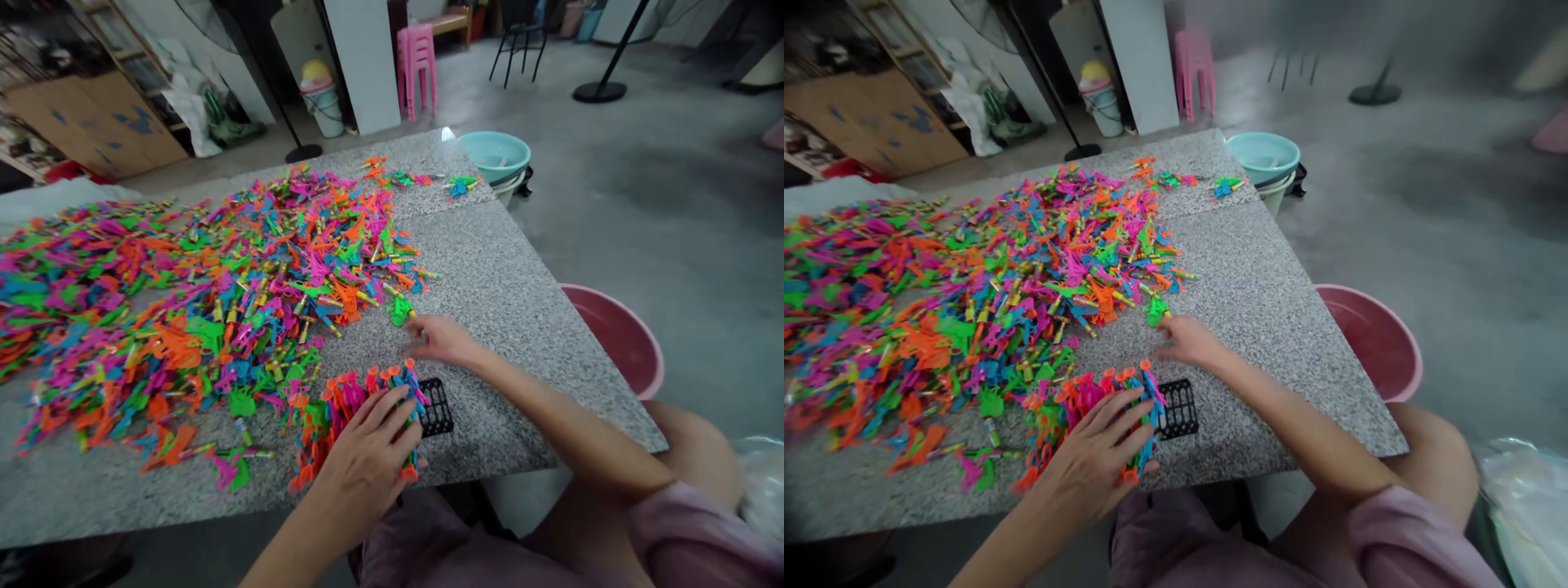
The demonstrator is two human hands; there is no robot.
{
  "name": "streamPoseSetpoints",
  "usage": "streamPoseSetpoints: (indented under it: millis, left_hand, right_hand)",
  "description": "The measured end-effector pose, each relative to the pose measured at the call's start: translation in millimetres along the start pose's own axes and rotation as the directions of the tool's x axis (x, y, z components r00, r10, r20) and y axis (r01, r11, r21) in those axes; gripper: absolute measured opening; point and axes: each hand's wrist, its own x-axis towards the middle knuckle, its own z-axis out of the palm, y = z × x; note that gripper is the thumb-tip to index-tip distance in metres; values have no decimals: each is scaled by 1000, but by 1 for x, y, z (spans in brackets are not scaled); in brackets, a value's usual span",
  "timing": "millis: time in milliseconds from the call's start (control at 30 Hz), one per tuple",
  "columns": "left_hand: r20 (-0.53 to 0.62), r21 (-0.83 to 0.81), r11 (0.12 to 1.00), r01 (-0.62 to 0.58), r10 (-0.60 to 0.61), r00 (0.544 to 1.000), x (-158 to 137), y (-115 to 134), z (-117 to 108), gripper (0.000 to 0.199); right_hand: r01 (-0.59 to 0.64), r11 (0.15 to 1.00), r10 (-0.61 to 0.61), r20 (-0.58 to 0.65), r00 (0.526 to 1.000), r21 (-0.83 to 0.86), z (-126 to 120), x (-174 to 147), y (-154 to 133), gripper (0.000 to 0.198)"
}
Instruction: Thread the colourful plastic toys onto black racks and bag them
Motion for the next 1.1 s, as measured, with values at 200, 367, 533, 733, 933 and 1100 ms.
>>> streamPoseSetpoints:
  millis: [200, 367, 533, 733, 933, 1100]
  left_hand:
    - [2, 30, 998, -61, 61, 998, 1, 3, -8, 17]
    - [35, -25, 999, -27, 28, 999, 6, 4, -11, 19]
    - [18, -42, 999, -2, 2, 1000, 6, 7, -8, 21]
    - [11, -50, 999, 20, -20, 1000, 8, 11, -10, 26]
    - [-11, -71, 997, 13, -14, 1000, 8, 11, -9, 27]
    - [-15, -133, 990, 50, -53, 998, 10, 14, -11, 54]
  right_hand:
    - [-385, 892, 374, -90, 923, -238, -10, 24, 8, 25]
    - [-392, 894, 364, -159, 918, -216, -25, -43, 17, 16]
    - [-357, 815, 391, 22, 920, 456, 7, -121, 1, 14]
    - [-221, 506, 327, 51, 944, 834, 71, -145, -32, 23]
    - [-212, 931, 262, -140, 955, 299, 76, -132, -35, 7]
    - [-126, 992, 126, -100, 987, 8, 74, -131, -48, 20]
